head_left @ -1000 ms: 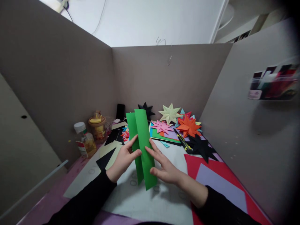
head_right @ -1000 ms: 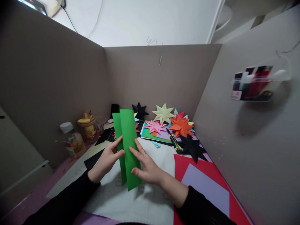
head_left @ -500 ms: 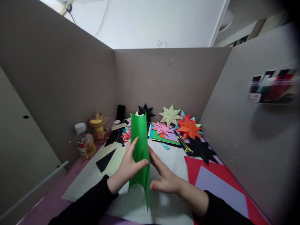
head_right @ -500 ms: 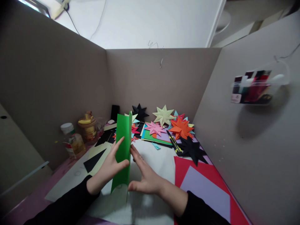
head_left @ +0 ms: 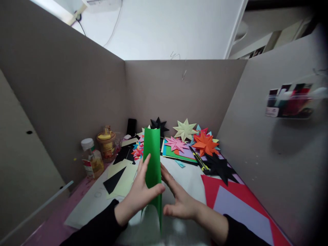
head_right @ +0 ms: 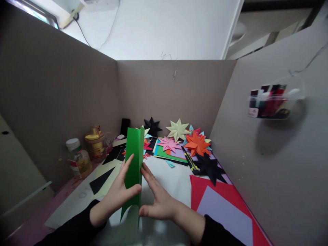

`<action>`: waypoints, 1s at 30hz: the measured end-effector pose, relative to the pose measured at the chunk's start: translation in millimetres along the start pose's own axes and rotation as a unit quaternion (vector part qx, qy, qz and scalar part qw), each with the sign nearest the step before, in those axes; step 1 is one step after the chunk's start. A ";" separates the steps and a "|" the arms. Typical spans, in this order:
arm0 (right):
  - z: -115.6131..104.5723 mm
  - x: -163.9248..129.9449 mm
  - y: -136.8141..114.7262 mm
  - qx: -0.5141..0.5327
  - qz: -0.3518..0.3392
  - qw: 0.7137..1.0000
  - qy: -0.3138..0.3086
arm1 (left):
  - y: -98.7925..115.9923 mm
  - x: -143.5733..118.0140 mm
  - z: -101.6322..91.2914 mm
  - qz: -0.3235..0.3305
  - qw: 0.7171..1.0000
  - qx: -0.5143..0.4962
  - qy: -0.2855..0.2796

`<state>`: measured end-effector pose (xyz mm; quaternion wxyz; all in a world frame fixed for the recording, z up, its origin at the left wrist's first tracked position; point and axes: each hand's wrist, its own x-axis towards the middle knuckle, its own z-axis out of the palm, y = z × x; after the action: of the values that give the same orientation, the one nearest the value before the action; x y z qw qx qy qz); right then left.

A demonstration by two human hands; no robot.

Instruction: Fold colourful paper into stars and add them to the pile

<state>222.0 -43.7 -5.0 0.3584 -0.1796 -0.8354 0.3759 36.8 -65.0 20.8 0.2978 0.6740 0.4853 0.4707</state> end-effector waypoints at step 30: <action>-35.9 10.1 52.1 0.181 0.215 0.904 0.322 | -56.4 62.0 -52.4 -0.123 0.964 -0.236 0.011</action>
<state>243.1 14.1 -23.3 0.5449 -0.3983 -0.5327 0.5105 -27.3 9.9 13.7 0.4984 0.5148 0.4426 0.5391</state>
